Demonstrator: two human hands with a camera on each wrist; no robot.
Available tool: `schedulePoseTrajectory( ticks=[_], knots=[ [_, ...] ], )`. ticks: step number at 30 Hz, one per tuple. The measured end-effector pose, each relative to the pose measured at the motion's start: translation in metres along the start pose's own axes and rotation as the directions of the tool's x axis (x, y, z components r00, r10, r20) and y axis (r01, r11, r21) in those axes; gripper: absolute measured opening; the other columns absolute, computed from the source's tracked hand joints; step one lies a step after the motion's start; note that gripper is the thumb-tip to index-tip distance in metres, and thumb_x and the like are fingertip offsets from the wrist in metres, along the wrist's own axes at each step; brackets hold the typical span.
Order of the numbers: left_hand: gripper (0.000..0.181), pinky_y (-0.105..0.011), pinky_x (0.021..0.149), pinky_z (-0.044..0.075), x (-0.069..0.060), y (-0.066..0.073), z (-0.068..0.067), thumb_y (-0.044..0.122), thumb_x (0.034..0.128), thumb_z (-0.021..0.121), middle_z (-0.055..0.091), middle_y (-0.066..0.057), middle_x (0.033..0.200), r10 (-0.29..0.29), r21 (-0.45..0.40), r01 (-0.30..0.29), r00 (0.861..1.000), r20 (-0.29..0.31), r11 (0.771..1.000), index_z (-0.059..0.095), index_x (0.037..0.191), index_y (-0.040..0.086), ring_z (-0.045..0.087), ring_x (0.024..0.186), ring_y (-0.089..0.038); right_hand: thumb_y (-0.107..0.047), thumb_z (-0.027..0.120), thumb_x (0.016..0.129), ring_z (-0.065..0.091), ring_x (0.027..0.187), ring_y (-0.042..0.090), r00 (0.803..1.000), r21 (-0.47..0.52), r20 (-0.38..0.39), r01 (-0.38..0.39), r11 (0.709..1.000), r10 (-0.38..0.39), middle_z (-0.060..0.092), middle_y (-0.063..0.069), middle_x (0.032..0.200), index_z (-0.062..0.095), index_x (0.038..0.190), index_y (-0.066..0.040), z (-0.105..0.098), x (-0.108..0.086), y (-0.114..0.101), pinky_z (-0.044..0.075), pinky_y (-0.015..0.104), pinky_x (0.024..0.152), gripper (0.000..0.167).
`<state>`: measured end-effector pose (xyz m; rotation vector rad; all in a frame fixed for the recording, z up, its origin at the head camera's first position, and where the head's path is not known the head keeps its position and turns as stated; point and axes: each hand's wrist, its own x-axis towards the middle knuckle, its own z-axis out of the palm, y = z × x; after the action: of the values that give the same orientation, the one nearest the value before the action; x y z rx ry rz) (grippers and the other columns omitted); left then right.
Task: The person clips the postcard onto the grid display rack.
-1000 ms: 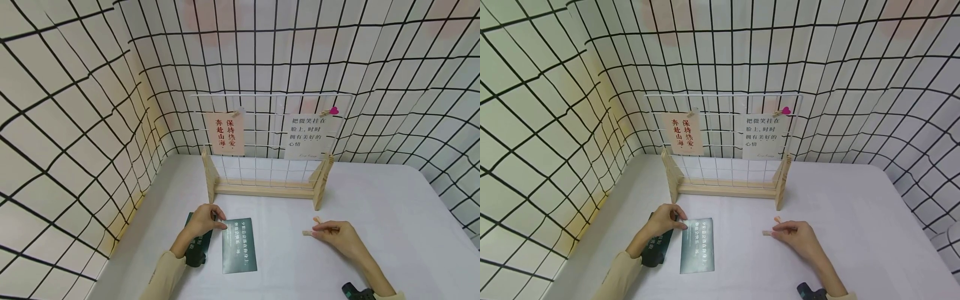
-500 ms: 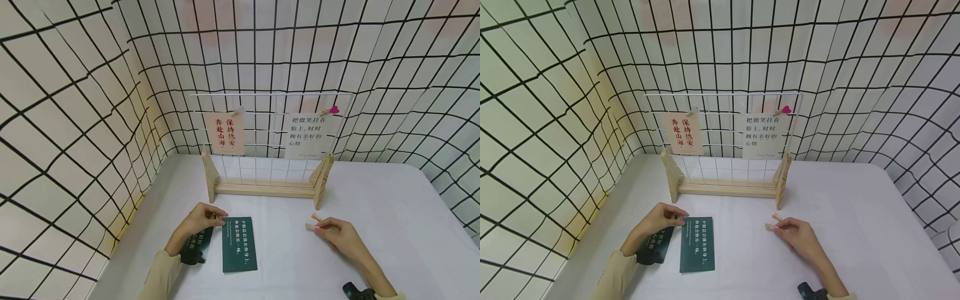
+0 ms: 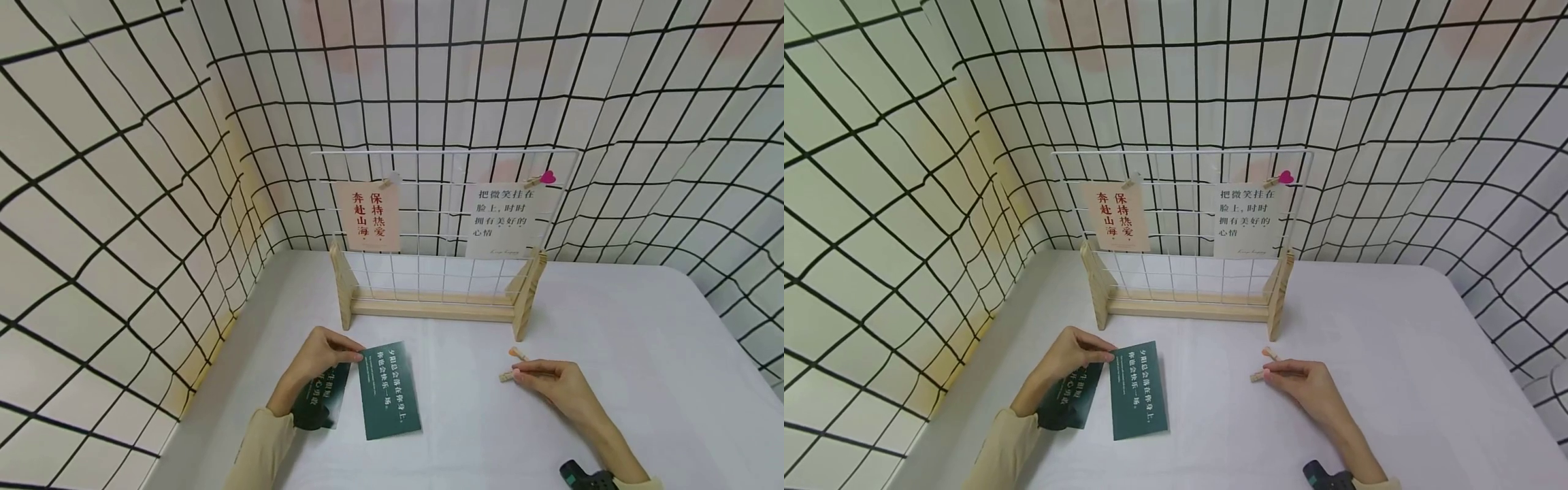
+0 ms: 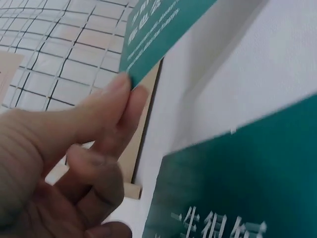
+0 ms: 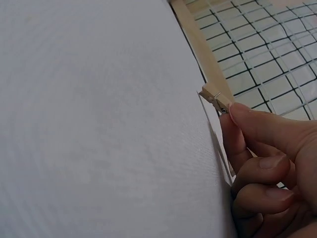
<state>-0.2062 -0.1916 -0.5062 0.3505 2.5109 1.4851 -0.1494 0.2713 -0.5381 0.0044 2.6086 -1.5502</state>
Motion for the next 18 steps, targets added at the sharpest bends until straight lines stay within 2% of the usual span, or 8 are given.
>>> schedulePoseTrajectory(
  ticks=[4,7,11,14,18],
  knots=[
    [0.015,-0.022,0.054,0.039,0.0004,-0.0011,0.0003,0.009,0.0829,0.086,0.08,-0.008,0.083,-0.08,-0.073,0.073,0.992,-0.1,0.995,0.083,0.097,0.004,0.052,0.059,-0.01,-0.031,0.081,0.091,0.057,0.11,-0.018,0.999,0.021,0.006,0.041,0.999,-0.041,0.079,0.004,0.115,0.081,0.11,-0.008,0.0001,-0.0004,0.0019,0.045,0.005,0.089,0.03],
    [0.017,-0.02,0.051,0.036,0.0009,-0.0028,0.0011,0.007,0.0836,0.085,0.079,-0.007,0.078,-0.134,-0.184,0.104,0.978,-0.158,0.977,0.082,0.099,-0.001,0.045,0.053,-0.008,-0.026,0.082,0.09,0.06,0.107,-0.014,0.996,0.037,0.009,0.085,0.996,-0.085,0.08,0.002,0.111,0.08,0.11,-0.004,0.0003,0.0001,0.003,0.049,0.007,0.087,0.029],
    [0.019,-0.019,0.051,0.037,0.0017,-0.0036,0.003,0.002,0.0839,0.084,0.079,-0.005,0.078,-0.174,-0.295,0.107,0.962,-0.21,0.949,0.079,0.1,-0.007,0.046,0.053,-0.006,-0.02,0.081,0.09,0.063,0.1,-0.007,0.991,0.047,0.01,0.133,0.99,-0.134,0.078,-0.001,0.103,0.08,0.109,-0.003,0.0002,-0.0001,0.004,0.052,0.011,0.083,0.026],
    [0.018,-0.018,0.051,0.038,0.0026,-0.0035,0.0048,0.002,0.0842,0.084,0.08,-0.004,0.079,-0.193,-0.328,0.108,0.952,-0.239,0.938,0.079,0.1,-0.006,0.051,0.055,-0.007,-0.018,0.08,0.091,0.062,0.098,-0.004,0.99,0.05,0.011,0.14,0.989,-0.141,0.077,0.0,0.101,0.08,0.109,-0.004,-0.0005,-0.0012,0.0038,0.051,0.012,0.082,0.023],
    [0.016,-0.019,0.051,0.039,0.0042,-0.0024,0.0074,0.002,0.0856,0.082,0.081,-0.006,0.081,-0.207,-0.364,0.097,0.939,-0.275,0.926,0.08,0.1,-0.003,0.052,0.055,-0.008,-0.019,0.079,0.093,0.06,0.102,-0.007,0.99,0.053,0.017,0.138,0.989,-0.139,0.078,0.003,0.107,0.08,0.11,-0.003,-0.0012,-0.0015,0.0036,0.05,0.01,0.085,0.023]
  ],
)
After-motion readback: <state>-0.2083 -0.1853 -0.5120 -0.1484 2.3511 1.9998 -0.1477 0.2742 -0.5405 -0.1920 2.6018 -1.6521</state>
